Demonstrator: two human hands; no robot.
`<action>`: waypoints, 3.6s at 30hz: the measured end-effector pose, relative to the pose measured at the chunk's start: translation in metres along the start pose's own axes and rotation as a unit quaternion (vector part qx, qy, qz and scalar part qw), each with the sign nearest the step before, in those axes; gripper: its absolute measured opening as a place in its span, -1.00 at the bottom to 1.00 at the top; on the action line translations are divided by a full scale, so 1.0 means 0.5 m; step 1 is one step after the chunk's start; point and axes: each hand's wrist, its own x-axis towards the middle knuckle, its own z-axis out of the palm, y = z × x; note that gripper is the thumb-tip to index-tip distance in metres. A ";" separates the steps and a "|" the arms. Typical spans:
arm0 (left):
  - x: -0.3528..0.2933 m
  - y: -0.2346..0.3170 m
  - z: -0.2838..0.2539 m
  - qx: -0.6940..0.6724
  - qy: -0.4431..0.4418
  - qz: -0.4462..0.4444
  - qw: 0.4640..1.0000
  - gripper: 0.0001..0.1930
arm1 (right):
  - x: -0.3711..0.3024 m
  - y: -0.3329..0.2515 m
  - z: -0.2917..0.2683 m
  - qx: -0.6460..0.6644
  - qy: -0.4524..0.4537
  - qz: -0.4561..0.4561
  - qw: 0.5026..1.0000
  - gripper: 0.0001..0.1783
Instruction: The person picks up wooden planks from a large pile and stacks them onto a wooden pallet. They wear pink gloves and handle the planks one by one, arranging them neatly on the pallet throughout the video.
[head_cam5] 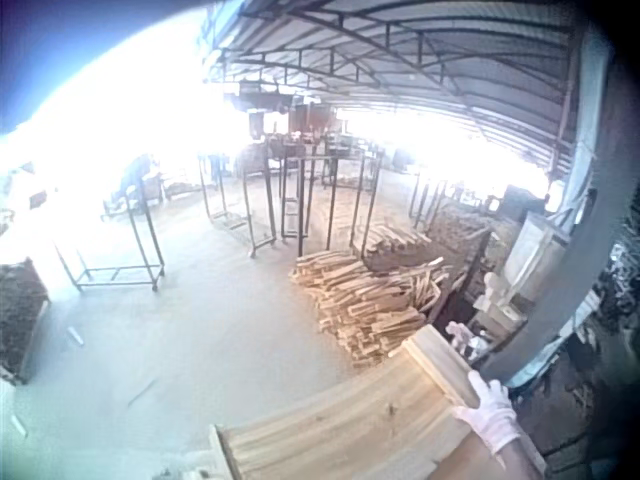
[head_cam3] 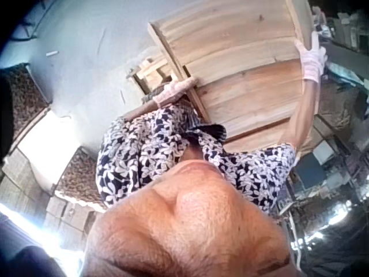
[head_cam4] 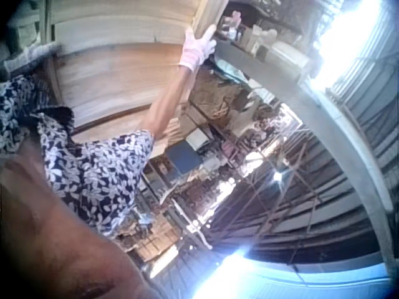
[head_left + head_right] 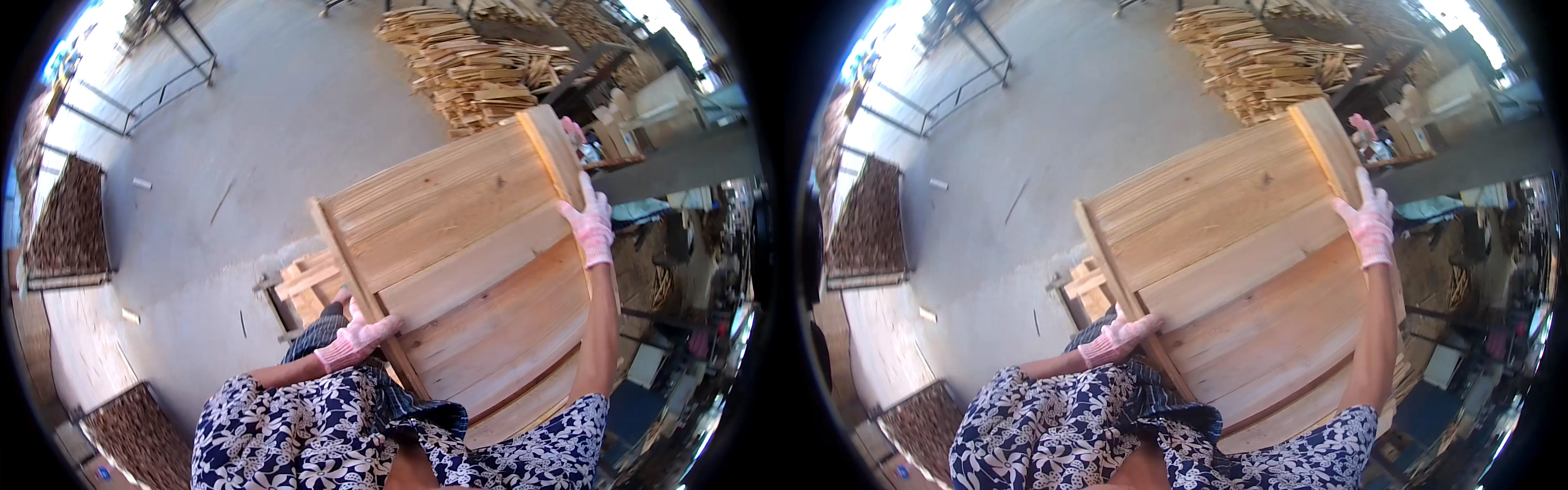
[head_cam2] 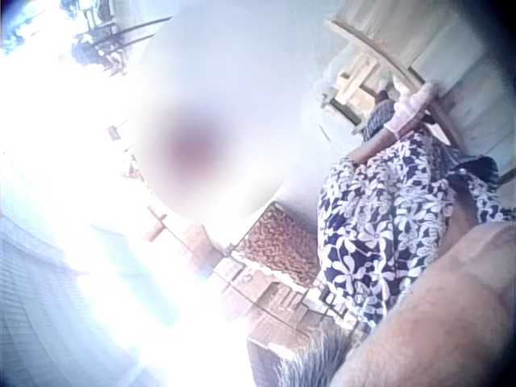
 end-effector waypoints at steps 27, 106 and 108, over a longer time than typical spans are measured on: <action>0.074 0.203 -0.044 -0.120 0.078 -0.142 0.979 0.34 | -0.627 -0.122 0.079 0.375 0.108 0.344 0.854 -0.04; 0.099 0.112 0.013 -0.081 0.041 -0.133 0.987 0.43 | -0.578 -0.075 0.123 0.406 0.112 0.350 0.837 0.06; 0.085 0.084 -0.023 -0.075 0.028 -0.167 0.983 0.48 | -0.582 -0.063 0.137 0.405 0.120 0.356 0.833 0.06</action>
